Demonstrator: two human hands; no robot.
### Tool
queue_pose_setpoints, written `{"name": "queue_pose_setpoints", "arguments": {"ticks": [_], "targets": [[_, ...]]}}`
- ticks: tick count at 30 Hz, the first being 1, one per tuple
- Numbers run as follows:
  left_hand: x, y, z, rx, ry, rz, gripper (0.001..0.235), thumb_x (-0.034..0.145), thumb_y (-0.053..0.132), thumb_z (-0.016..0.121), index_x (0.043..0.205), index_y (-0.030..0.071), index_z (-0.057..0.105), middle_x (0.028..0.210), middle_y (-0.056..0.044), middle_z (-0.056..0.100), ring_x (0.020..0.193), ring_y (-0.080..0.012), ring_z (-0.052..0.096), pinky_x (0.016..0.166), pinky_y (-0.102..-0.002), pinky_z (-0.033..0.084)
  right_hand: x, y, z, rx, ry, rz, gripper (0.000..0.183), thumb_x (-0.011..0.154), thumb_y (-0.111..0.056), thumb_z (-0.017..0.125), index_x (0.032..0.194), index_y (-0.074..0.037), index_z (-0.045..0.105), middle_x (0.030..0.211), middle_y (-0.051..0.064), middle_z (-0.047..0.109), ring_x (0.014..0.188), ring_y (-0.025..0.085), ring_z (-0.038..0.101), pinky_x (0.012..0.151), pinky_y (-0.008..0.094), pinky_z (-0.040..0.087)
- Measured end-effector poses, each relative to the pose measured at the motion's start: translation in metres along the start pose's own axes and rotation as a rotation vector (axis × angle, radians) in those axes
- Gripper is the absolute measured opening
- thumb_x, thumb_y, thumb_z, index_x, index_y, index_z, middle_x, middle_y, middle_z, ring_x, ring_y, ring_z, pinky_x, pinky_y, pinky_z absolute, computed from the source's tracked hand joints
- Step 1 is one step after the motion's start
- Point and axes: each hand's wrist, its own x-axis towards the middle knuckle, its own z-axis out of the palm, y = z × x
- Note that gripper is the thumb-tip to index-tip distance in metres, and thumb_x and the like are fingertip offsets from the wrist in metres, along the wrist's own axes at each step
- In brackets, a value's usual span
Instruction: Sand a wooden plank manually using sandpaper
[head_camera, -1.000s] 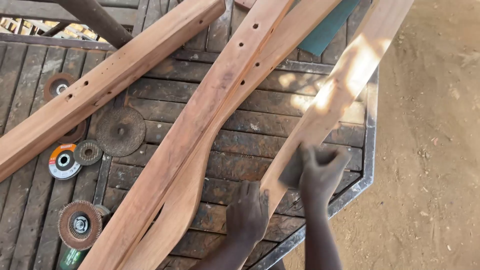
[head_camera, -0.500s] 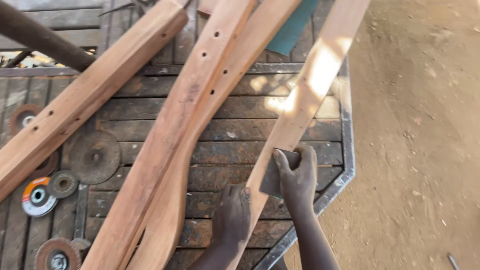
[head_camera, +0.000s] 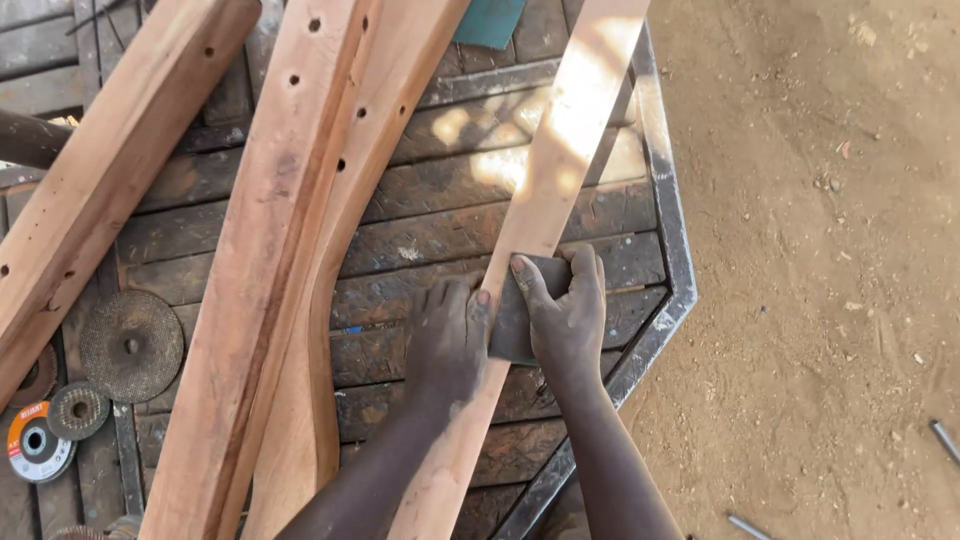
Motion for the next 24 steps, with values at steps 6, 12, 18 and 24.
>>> {"name": "queue_pose_setpoints", "arguments": {"ticks": [6,12,18,24], "targets": [[0.037,-0.002,0.016,-0.294,-0.026,0.037,0.047,0.111,0.042,0.032,0.144,0.019,0.057,0.119,-0.009,0.06,0.118,-0.0316,0.051,0.105,-0.047,0.037,0.003,0.004,0.001,0.034,0.019,-0.032,0.037,0.089,-0.037,0.083,0.098,-0.011,0.058,0.087,0.01,0.048,0.078,0.023,0.05,0.072,0.036,0.041],[0.055,0.003,0.019,-0.512,-0.023,0.226,0.047,0.112,0.035,0.042,0.155,0.017,0.049,0.136,-0.023,0.06,0.128,-0.0482,0.053,0.111,-0.056,0.04,0.004,0.006,0.001,0.023,0.044,-0.053,0.034,0.093,-0.037,0.079,0.093,-0.01,0.058,0.084,0.011,0.047,0.078,0.023,0.051,0.075,0.034,0.042],[0.05,0.001,0.016,-0.479,-0.055,0.205,0.044,0.111,0.035,0.044,0.15,0.018,0.053,0.134,-0.024,0.062,0.126,-0.0504,0.055,0.106,-0.058,0.046,0.055,-0.006,0.006,0.032,0.165,-0.115,0.038,0.092,-0.032,0.082,0.089,-0.011,0.05,0.084,0.008,0.042,0.08,0.02,0.047,0.078,0.033,0.04],[0.054,0.003,0.013,-0.553,-0.053,0.158,0.047,0.109,0.041,0.04,0.145,0.018,0.059,0.135,-0.021,0.063,0.128,-0.0462,0.056,0.11,-0.057,0.042,0.004,-0.014,0.001,0.072,0.103,0.115,0.029,0.095,-0.03,0.073,0.089,-0.011,0.052,0.078,0.003,0.041,0.078,0.016,0.045,0.072,0.031,0.038]]}}
